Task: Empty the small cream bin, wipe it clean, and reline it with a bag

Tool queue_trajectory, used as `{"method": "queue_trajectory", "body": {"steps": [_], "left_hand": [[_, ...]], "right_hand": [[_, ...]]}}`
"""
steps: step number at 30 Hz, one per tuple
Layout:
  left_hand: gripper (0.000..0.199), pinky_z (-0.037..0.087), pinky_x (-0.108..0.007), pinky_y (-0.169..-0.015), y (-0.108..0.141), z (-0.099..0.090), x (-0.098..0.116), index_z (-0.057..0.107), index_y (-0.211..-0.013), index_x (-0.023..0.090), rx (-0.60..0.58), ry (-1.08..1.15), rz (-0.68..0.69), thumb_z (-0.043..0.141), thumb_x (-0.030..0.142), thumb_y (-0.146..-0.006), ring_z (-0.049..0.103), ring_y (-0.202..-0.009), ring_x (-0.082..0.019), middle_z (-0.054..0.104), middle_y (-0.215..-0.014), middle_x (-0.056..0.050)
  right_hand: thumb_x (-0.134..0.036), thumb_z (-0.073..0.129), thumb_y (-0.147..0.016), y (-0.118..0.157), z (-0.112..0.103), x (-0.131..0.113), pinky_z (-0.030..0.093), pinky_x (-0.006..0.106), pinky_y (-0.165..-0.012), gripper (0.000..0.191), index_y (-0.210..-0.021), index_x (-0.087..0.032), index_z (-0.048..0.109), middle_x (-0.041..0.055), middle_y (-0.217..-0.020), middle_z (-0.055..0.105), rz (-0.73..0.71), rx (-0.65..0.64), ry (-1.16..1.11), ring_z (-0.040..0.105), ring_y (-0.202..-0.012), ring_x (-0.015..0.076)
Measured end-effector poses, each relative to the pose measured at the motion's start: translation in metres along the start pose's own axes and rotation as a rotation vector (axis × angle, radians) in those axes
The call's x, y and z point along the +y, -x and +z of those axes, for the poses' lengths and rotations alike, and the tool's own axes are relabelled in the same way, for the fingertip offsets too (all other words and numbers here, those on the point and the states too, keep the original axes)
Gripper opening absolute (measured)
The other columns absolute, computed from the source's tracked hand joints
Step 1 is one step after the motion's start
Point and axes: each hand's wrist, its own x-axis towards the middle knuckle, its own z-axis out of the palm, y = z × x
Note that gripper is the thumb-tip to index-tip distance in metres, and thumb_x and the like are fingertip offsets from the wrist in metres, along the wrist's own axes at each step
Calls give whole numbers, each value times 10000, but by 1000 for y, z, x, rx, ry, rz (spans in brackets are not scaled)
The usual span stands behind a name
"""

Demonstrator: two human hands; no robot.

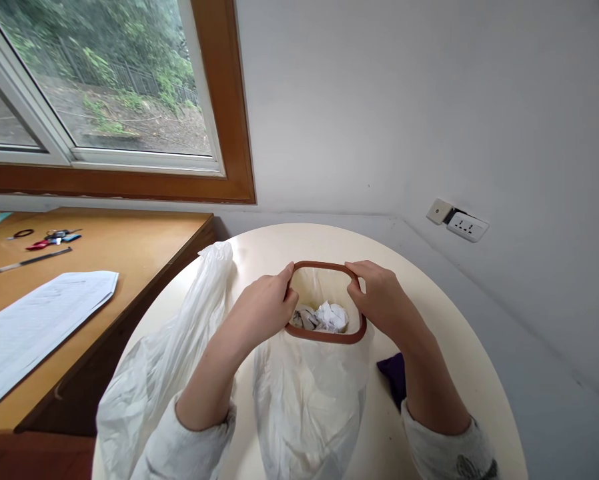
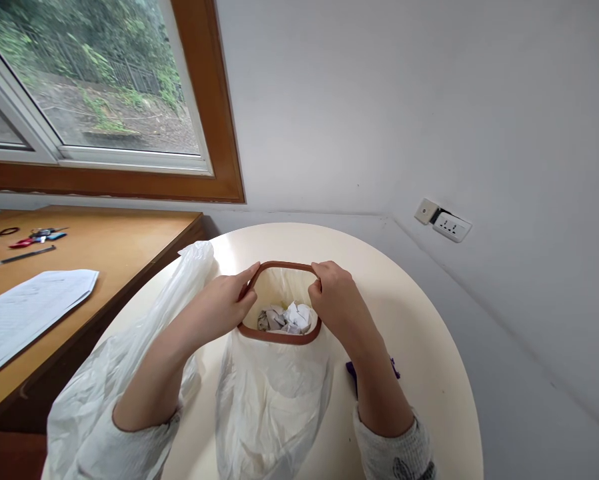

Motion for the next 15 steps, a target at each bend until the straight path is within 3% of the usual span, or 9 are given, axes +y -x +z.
{"method": "queue_trajectory", "body": {"steps": [9,15], "left_hand": [[471,298,-221,-402,1,-2,1,374,-1279,294,-36,57,-20,325,223,-815,523,-497,-143,598,-638,8],[465,302,-229,-408,2,-1,-1,378,-1269,269,-26,33,-27,335,231,-807,517,-500,-150,596,-640,5]], "right_hand": [[-89,378,-775,1,-2,-2,424,284,-740,356,-1030,-175,610,60,-928,630,47,-48,4,562,-857,173],[-99,394,-759,0,-3,-3,416,274,-674,297,-923,-184,626,45,-842,632,34,-38,10,554,-761,163]]}}
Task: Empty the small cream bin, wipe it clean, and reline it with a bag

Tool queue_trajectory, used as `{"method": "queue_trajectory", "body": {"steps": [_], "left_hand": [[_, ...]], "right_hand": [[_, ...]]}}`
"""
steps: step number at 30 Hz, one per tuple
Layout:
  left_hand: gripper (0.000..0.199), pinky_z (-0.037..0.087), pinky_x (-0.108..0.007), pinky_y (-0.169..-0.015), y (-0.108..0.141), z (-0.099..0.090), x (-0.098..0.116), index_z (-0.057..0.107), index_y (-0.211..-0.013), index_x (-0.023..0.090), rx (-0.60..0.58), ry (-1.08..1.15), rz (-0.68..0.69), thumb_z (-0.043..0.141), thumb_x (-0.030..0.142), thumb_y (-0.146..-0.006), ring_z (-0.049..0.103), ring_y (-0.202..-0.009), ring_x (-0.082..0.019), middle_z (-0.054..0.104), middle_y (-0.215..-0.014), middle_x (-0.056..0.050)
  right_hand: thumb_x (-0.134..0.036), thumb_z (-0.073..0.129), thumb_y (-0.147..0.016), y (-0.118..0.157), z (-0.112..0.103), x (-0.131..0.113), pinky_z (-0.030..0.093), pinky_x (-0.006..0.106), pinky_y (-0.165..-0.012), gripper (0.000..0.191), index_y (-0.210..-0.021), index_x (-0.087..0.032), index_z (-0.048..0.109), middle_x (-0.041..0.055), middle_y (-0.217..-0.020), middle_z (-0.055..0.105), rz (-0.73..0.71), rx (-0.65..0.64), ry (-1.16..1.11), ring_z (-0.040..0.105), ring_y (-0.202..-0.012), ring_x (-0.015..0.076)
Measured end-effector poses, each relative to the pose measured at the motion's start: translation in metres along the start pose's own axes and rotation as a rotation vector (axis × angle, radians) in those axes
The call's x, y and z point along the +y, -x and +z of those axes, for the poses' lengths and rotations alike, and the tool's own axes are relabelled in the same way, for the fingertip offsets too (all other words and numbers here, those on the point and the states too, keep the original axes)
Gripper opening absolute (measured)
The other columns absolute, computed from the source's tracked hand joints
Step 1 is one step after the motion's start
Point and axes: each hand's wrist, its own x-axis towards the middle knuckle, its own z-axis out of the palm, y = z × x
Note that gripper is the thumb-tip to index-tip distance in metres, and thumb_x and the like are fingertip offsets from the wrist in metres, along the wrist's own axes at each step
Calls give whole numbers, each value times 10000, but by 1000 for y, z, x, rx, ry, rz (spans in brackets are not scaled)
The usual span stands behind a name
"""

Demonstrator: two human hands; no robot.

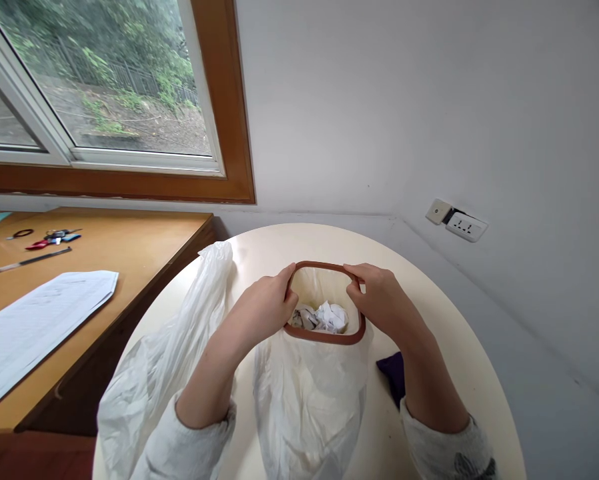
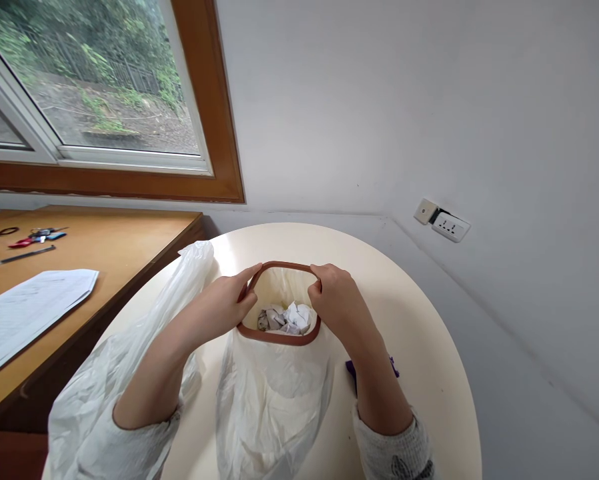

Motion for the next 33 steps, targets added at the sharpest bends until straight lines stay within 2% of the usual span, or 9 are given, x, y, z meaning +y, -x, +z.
{"method": "queue_trajectory", "body": {"steps": [6,14,21,26,33], "left_hand": [[399,323,-240,-443,-3,1,1,447,-1180,218,71,-2,23,374,228,-788,540,-587,-166,609,-714,-18],[394,356,-234,-466,-4,2,3,457,-1179,227,56,36,15,363,221,-796,568,-626,-162,626,-802,-33],[415,324,-226,-410,-5,3,-1,411,-1220,239,-16,60,-31,336,251,-812,542,-534,-152,598,-718,-27],[511,325,-226,-425,-5,6,-2,297,-1316,226,-104,101,-37,310,228,-805,538,-509,-150,593,-683,-27],[601,290,-226,-388,-5,6,-1,160,-1383,202,-187,87,-66,299,259,-802,482,-422,-146,536,-577,-1]], "right_hand": [[-103,423,-742,0,-1,1,416,270,-710,281,-902,-204,631,28,-884,645,-1,15,-10,566,-811,164],[-110,406,-770,1,-2,3,411,257,-751,303,-921,-225,641,14,-922,657,9,-43,19,574,-863,157],[-121,380,-803,0,3,2,407,241,-711,307,-946,-213,636,29,-895,652,40,-75,52,573,-829,150],[-96,371,-801,0,3,0,409,253,-683,307,-936,-198,627,48,-876,648,41,-93,73,579,-801,159],[-51,360,-782,-1,6,-3,418,275,-701,374,-1052,-181,583,77,-958,640,53,-121,123,584,-865,184]]}}
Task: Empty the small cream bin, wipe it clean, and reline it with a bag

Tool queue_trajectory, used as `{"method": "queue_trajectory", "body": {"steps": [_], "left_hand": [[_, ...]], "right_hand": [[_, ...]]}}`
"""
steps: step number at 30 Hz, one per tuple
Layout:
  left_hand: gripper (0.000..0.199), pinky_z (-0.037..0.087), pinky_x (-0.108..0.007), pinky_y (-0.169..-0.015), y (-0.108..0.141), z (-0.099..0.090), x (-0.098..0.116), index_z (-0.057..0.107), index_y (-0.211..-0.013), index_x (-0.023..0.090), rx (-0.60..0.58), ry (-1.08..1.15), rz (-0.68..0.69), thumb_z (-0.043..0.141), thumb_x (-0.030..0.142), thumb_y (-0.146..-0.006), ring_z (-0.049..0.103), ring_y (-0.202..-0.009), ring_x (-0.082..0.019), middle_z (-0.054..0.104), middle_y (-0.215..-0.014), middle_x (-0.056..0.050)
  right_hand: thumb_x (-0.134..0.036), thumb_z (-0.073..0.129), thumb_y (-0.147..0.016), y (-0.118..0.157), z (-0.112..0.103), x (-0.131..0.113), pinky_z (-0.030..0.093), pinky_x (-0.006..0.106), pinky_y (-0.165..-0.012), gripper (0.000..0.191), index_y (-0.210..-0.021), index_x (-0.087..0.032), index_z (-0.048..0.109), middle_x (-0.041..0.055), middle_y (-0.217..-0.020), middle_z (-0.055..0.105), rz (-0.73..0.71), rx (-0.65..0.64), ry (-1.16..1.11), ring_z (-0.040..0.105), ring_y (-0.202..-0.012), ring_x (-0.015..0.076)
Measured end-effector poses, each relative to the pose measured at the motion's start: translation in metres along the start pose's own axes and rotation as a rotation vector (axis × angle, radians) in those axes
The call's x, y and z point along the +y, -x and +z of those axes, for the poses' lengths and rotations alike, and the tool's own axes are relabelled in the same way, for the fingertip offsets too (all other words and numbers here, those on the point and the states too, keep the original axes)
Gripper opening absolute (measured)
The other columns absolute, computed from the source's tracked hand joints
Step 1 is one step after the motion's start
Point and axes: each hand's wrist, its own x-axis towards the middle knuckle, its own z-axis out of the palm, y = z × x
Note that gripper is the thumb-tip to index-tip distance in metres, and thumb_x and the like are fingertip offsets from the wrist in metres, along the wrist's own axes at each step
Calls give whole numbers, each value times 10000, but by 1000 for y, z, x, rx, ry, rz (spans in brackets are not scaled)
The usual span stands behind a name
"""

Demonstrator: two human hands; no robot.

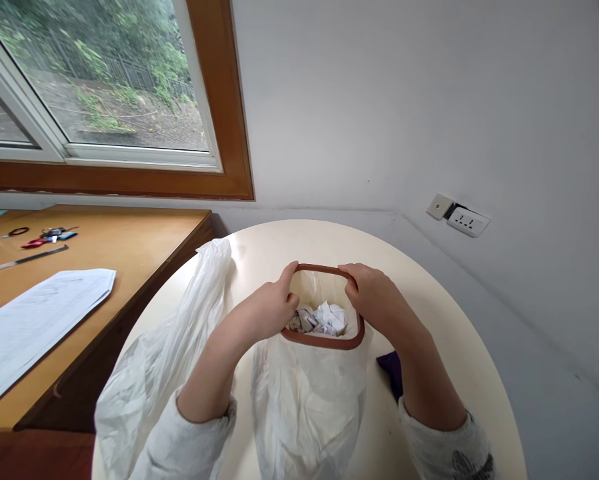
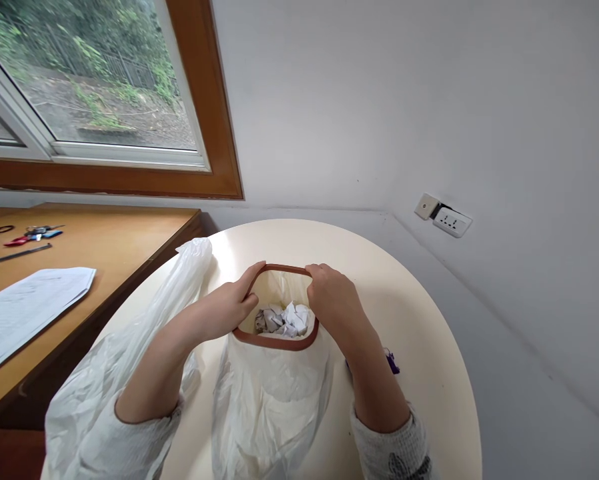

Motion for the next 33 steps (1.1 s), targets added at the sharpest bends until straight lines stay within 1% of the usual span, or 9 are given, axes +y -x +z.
{"method": "queue_trajectory", "body": {"steps": [6,9,11,13,15,18,21,25,33], "left_hand": [[553,307,-231,-387,-1,0,-1,177,-1360,244,-11,5,1,282,286,-819,475,-425,-160,521,-558,9],[547,306,-232,-384,-1,1,-2,175,-1358,244,-7,-2,5,281,295,-823,474,-418,-165,499,-534,19],[544,310,-236,-391,-1,1,-2,182,-1357,232,0,-16,5,282,303,-826,483,-423,-169,512,-544,12],[540,318,-243,-405,-1,1,-2,187,-1356,226,2,-31,4,280,321,-833,500,-436,-176,541,-567,-1],[545,343,-254,-440,-1,1,-2,178,-1362,220,1,-30,3,281,343,-841,537,-476,-186,589,-629,-26],[564,393,-283,-535,0,0,-1,170,-1370,206,7,4,19,290,390,-851,604,-601,-209,650,-806,-84],[593,410,-310,-624,1,-1,1,186,-1367,191,14,58,35,271,479,-855,629,-733,-240,656,-927,-115],[652,409,-315,-648,2,0,2,173,-1373,157,-4,110,36,217,549,-854,629,-807,-259,652,-969,-133],[602,419,-315,-628,-2,1,-4,138,-1377,172,-23,84,40,221,494,-875,636,-773,-246,655,-985,-135]], "right_hand": [[-32,366,-764,-1,4,2,425,289,-725,408,-1108,-159,545,89,-990,635,-1,-6,23,582,-909,199],[-23,349,-765,-3,5,3,426,314,-784,403,-1091,-137,559,98,-1010,629,-62,11,45,577,-927,196],[-31,336,-783,-2,5,3,408,349,-856,397,-1098,-119,561,119,-1091,600,-129,57,72,551,-1003,207],[-82,329,-826,-1,2,1,369,388,-934,390,-1159,-109,531,137,-1210,536,-183,106,72,483,-1124,222],[-205,336,-880,3,-1,-2,323,420,-994,409,-1265,-122,444,135,-1325,441,-221,99,31,377,-1237,230],[-427,335,-891,9,-2,-4,242,449,-1056,590,-1398,-150,219,105,-1462,213,-289,-43,-44,157,-1349,231],[-519,274,-884,12,3,-2,173,447,-1087,695,-1427,-142,59,94,-1492,48,-301,-182,-85,5,-1365,227],[-534,206,-893,10,13,-2,148,461,-1091,691,-1423,-106,92,125,-1482,91,-257,-222,-88,28,-1363,238],[-524,158,-901,10,11,-9,118,438,-1105,692,-1398,-43,186,147,-1475,115,-229,-229,-30,52,-1364,222]]}}
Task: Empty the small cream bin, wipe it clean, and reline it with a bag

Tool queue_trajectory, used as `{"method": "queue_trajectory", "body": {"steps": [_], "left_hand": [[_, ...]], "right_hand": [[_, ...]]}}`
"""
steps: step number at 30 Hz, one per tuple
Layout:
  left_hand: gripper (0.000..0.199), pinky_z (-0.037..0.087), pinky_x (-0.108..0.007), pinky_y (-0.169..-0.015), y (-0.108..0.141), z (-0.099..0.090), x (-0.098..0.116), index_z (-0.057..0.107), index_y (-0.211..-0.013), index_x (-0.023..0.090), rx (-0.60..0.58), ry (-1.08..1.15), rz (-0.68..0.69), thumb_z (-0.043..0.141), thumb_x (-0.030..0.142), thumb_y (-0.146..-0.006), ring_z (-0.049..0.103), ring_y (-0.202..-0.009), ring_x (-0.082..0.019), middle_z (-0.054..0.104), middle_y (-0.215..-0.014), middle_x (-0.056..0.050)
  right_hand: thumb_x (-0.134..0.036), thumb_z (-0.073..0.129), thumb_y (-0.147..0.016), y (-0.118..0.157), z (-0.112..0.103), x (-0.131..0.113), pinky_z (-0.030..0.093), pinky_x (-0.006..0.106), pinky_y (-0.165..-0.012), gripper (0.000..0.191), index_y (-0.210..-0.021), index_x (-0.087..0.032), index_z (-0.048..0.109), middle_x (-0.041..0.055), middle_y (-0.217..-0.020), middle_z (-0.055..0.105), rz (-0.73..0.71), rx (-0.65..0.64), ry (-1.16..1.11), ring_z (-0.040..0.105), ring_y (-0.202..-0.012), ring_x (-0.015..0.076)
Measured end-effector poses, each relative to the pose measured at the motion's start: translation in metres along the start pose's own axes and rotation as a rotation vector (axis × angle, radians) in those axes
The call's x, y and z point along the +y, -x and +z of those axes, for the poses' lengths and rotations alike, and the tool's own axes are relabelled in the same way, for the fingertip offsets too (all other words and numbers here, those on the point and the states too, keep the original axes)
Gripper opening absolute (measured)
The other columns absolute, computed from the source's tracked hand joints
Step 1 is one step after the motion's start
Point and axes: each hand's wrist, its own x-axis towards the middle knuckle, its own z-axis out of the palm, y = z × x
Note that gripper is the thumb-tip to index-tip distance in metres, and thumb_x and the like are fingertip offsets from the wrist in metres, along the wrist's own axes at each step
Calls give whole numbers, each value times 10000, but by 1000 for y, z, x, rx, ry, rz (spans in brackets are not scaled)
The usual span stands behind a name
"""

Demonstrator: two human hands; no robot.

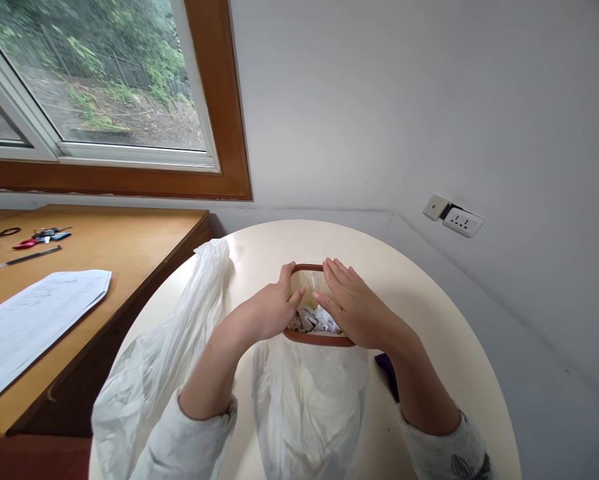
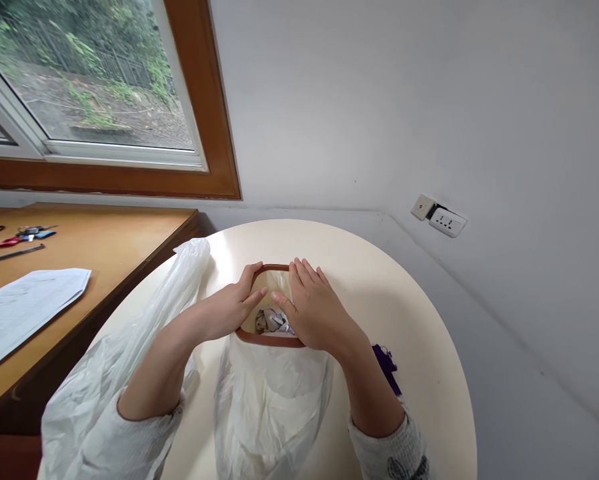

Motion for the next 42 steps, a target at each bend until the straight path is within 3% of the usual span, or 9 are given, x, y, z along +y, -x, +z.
{"method": "queue_trajectory", "body": {"steps": [4,7,12,15,19,23,28,37,42], "left_hand": [[591,415,-317,-613,0,-2,0,168,-1354,143,-6,-20,15,221,487,-876,636,-759,-249,655,-959,-150],[563,405,-314,-593,1,-3,2,254,-1291,138,10,-28,20,220,507,-868,633,-740,-255,662,-913,-141],[547,393,-310,-572,4,-6,2,406,-1179,197,121,-65,7,171,569,-855,615,-735,-265,663,-849,-107],[555,393,-306,-577,8,-11,0,385,-1235,238,185,-84,24,176,581,-852,605,-749,-266,657,-798,-78],[456,383,-275,-546,16,-21,-3,447,-1156,245,318,-50,52,263,534,-855,584,-694,-221,629,-742,-36],[245,348,-240,-484,24,-31,-5,503,-924,219,452,-16,68,381,410,-831,506,-557,-152,557,-649,8],[118,372,-239,-518,28,-38,-6,482,-745,198,593,40,127,442,301,-787,492,-592,-134,544,-663,6],[94,427,-265,-602,28,-41,-9,450,-661,199,767,140,159,520,243,-707,546,-687,-146,550,-735,12],[102,421,-246,-577,30,-42,-9,437,-649,201,756,168,157,525,233,-689,545,-681,-139,551,-706,25]], "right_hand": [[-484,152,-914,-1,2,1,130,434,-1105,647,-1404,-61,173,132,-1475,132,9,22,-39,62,-1364,207],[-452,190,-919,-1,5,0,168,438,-1095,592,-1396,-103,222,116,-1458,219,-3,115,-85,141,-1355,199],[-272,295,-918,13,4,-12,309,396,-1012,348,-1153,-195,540,77,-1192,563,-49,588,-65,465,-1151,178],[-228,390,-888,30,2,-21,423,339,-819,236,-959,-192,612,68,-907,630,-93,725,-23,559,-892,176],[-235,462,-871,51,-1,-30,412,296,-661,176,-927,-181,620,36,-693,579,-162,641,88,517,-688,155],[-251,471,-877,63,-3,-36,387,289,-630,205,-1004,-164,608,38,-713,599,-218,482,188,501,-667,148],[-225,479,-873,64,1,-38,381,291,-633,176,-960,-157,615,34,-710,611,-219,391,229,506,-659,147],[-166,514,-846,59,12,-33,378,273,-601,116,-902,-166,615,22,-673,607,-230,411,179,513,-619,141],[-190,524,-843,50,16,-25,395,269,-608,109,-902,-171,614,24,-701,618,-190,429,163,520,-636,142]]}}
